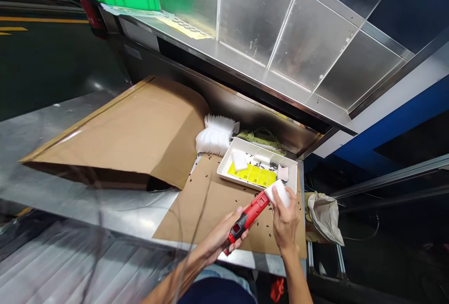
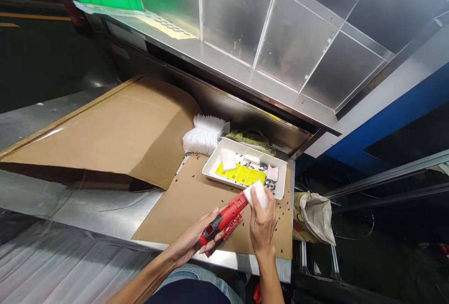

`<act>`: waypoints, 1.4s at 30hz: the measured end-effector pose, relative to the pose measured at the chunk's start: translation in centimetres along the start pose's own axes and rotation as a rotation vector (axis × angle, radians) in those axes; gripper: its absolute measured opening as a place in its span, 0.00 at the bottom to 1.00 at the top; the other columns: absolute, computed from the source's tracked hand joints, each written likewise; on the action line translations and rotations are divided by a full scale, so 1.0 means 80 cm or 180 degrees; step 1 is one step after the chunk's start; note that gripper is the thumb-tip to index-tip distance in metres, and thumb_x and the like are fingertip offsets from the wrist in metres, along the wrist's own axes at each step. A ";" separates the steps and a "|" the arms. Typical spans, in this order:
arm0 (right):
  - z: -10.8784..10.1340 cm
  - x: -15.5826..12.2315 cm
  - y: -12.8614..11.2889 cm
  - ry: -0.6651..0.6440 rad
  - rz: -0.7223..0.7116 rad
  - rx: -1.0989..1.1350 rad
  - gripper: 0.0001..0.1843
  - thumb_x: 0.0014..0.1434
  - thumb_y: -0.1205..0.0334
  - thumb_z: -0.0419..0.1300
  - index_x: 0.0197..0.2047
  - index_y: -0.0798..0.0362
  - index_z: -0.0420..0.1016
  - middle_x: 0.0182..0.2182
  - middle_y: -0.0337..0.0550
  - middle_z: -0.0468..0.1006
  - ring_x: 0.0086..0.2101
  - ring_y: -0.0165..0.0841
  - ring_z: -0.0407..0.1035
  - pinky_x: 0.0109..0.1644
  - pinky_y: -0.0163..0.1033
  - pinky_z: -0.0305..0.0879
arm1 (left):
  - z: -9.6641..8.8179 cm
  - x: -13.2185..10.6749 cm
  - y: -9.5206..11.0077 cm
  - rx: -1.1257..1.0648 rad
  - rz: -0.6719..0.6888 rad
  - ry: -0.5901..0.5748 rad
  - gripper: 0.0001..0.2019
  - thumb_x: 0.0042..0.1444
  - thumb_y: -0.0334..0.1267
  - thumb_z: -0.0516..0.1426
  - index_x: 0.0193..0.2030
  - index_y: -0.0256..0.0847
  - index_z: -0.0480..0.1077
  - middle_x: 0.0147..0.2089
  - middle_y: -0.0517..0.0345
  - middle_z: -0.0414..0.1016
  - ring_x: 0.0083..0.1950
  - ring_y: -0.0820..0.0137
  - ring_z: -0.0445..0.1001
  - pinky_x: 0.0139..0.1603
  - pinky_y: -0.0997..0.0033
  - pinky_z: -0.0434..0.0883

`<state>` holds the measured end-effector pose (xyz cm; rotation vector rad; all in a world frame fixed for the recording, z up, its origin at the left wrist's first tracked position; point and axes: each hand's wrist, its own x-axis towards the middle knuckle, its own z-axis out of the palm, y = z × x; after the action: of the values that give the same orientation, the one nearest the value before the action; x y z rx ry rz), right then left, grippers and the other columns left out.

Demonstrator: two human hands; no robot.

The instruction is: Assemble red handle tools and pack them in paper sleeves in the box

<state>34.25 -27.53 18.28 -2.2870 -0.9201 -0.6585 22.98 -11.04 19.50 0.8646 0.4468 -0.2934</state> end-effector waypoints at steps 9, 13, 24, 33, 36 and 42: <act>-0.022 -0.003 0.014 0.0007 -0.0192 -0.0174 0.20 0.71 0.59 0.52 0.61 0.42 0.75 0.59 0.53 0.68 0.57 0.43 0.68 0.53 0.49 0.74 | -0.003 0.005 0.005 0.0477 0.0312 0.0239 0.44 0.55 0.70 0.54 0.65 0.32 0.67 0.21 0.59 0.67 0.17 0.77 0.58 0.14 0.78 0.52; -0.004 -0.002 0.005 -0.0291 -0.0374 -0.0257 0.21 0.72 0.62 0.49 0.62 0.40 0.74 0.58 0.52 0.70 0.54 0.41 0.70 0.49 0.46 0.75 | -0.008 0.010 0.002 0.0890 0.0464 0.0178 0.46 0.55 0.71 0.52 0.65 0.30 0.67 0.22 0.60 0.67 0.16 0.75 0.61 0.15 0.77 0.57; 0.055 0.077 0.127 -0.1219 0.0496 -0.0101 0.27 0.72 0.49 0.42 0.58 0.45 0.78 0.57 0.49 0.72 0.48 0.38 0.73 0.45 0.41 0.72 | -0.037 0.001 -0.007 0.1174 0.0664 0.0593 0.43 0.55 0.71 0.53 0.66 0.38 0.69 0.23 0.60 0.67 0.21 0.72 0.68 0.19 0.77 0.63; 0.069 0.052 0.150 -0.0745 0.0833 0.0166 0.31 0.72 0.45 0.42 0.66 0.52 0.70 0.66 0.57 0.63 0.66 0.45 0.57 0.66 0.56 0.59 | -0.080 0.020 -0.028 0.1773 0.0972 0.0987 0.35 0.61 0.64 0.50 0.65 0.42 0.71 0.44 0.47 0.81 0.46 0.57 0.78 0.49 0.62 0.76; 0.029 0.002 0.153 -0.0500 0.1065 0.0211 0.30 0.72 0.46 0.44 0.65 0.52 0.70 0.65 0.57 0.64 0.64 0.43 0.60 0.64 0.53 0.63 | -0.101 0.030 -0.045 0.2612 0.1039 0.1453 0.26 0.62 0.55 0.52 0.63 0.51 0.72 0.56 0.50 0.80 0.63 0.52 0.72 0.63 0.58 0.68; -0.056 -0.125 0.155 0.0254 0.1827 -0.0364 0.29 0.70 0.44 0.47 0.60 0.52 0.75 0.60 0.56 0.70 0.60 0.44 0.67 0.60 0.52 0.67 | -0.118 0.058 -0.069 0.3930 0.0763 0.1662 0.32 0.62 0.53 0.45 0.71 0.46 0.62 0.57 0.43 0.79 0.54 0.41 0.77 0.49 0.50 0.73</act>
<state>35.98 -42.38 11.16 -2.4385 -0.1639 -0.5465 22.20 -7.37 8.19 2.2139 0.6331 -0.0869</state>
